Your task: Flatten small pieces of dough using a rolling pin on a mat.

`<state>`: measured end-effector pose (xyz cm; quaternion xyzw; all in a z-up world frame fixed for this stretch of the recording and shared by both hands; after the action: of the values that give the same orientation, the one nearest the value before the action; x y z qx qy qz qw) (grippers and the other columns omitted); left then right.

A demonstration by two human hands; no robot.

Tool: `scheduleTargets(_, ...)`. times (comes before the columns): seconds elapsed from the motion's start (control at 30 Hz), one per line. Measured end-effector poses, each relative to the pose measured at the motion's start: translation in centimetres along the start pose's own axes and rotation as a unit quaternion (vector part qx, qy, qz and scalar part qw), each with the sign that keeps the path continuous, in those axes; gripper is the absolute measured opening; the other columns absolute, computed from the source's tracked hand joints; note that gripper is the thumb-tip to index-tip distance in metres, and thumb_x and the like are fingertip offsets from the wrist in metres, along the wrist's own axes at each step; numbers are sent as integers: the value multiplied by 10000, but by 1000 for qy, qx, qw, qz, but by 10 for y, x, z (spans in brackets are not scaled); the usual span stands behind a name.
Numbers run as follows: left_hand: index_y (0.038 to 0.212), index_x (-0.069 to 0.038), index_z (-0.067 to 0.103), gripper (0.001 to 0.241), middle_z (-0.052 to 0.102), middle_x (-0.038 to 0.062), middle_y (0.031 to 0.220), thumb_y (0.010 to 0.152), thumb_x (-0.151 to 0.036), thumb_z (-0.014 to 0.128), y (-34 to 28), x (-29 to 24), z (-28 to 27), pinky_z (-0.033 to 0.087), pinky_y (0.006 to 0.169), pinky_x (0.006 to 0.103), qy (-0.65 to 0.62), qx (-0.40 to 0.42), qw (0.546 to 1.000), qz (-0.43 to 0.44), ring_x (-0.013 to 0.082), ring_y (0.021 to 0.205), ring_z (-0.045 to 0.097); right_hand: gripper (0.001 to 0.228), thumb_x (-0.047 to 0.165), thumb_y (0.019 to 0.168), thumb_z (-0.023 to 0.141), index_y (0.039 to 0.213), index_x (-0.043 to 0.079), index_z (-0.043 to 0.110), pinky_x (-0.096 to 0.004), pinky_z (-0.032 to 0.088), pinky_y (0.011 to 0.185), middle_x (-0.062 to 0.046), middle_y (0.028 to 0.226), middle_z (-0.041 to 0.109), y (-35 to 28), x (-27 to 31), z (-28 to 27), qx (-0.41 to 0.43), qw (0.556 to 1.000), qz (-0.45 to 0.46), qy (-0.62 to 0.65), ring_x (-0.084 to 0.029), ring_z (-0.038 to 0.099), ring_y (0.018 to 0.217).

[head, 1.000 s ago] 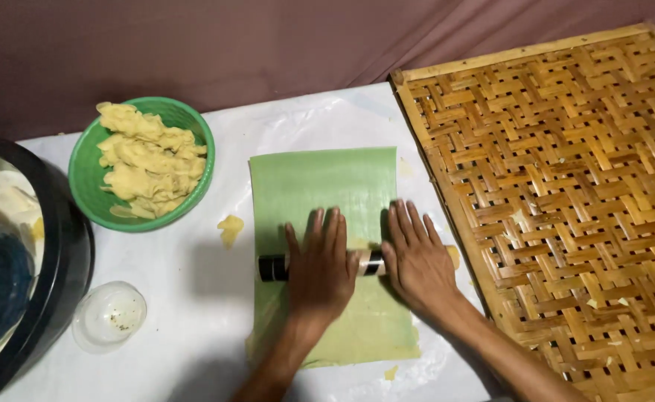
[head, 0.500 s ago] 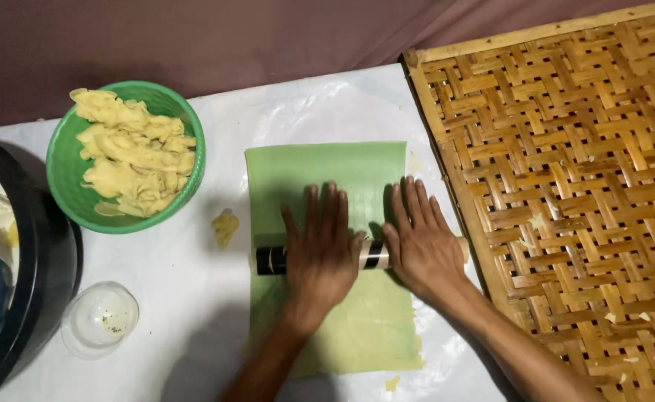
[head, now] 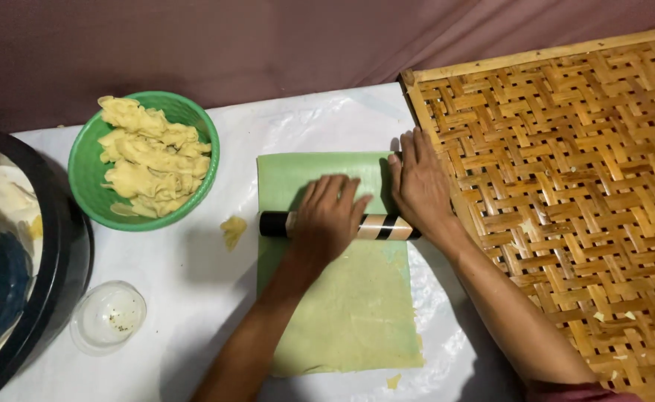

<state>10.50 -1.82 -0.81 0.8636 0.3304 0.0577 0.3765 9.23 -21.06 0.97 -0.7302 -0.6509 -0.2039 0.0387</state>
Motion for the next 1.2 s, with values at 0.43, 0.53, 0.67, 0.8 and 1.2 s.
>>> scheduleTargets(0.43, 1261, -98, 616, 531, 567, 91, 942, 843, -379, 784, -56, -44, -79, 510, 800, 428, 34, 131, 990, 26, 261, 864, 591, 583, 445, 1107, 382, 1481, 18, 516, -536, 278, 1214, -310, 1567, 393, -54, 47, -39, 30, 996, -84, -14, -459, 260, 1527)
scheduleTargets(0.53, 1248, -64, 584, 493, 543, 125, 948, 888, -359, 747, -74, -50, -70, 481, 800, 450, 27, 135, 990, -10, 292, 884, 573, 600, 443, 1101, 400, 1507, 6, 474, -525, 239, 1236, -325, 1572, 366, -63, 47, -22, 46, 994, -94, -3, -471, 233, 1532)
scheduleTargets(0.67, 1162, -17, 639, 549, 625, 203, 1089, 879, -482, 715, -56, -45, -73, 451, 961, 562, -4, 103, 993, -66, 366, 1080, 615, 674, 514, 1096, 321, 1580, 46, 365, -487, 137, 1272, -297, 1610, 316, -71, 47, -16, 64, 994, -85, -2, -424, 183, 1558)
scheduleTargets(0.8, 1434, 106, 507, 701, 505, 326, 1493, 1011, -451, 566, -49, -45, -65, 238, 1154, 731, 44, 101, 986, -126, 466, 1458, 419, 653, 430, 1111, 275, 1618, 20, 284, -504, 105, 1271, -269, 1642, 299, -89, 40, -9, 5, 990, -139, -26, -409, 177, 1562)
scheduleTargets(1.2, 1591, -26, 299, 706, 298, 169, 1673, 1087, -520, 280, -70, -75, -66, 145, 1253, 608, 78, 247, 951, -169, 337, 1570, 232, 677, 403, 1113, 52, 1587, -20, 285, -440, 203, 1281, -236, 1606, 394, -121, 26, -5, 45, 980, -165, -105, -341, 320, 1542)
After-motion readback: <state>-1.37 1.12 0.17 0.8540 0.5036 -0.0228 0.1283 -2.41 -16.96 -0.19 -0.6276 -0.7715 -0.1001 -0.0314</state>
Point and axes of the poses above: each hand's wrist, its own y-axis towards the middle knuckle, its own z-axis out of the palm, x = y × z, the point moved 1 cm from there along y, towards the middle knuckle
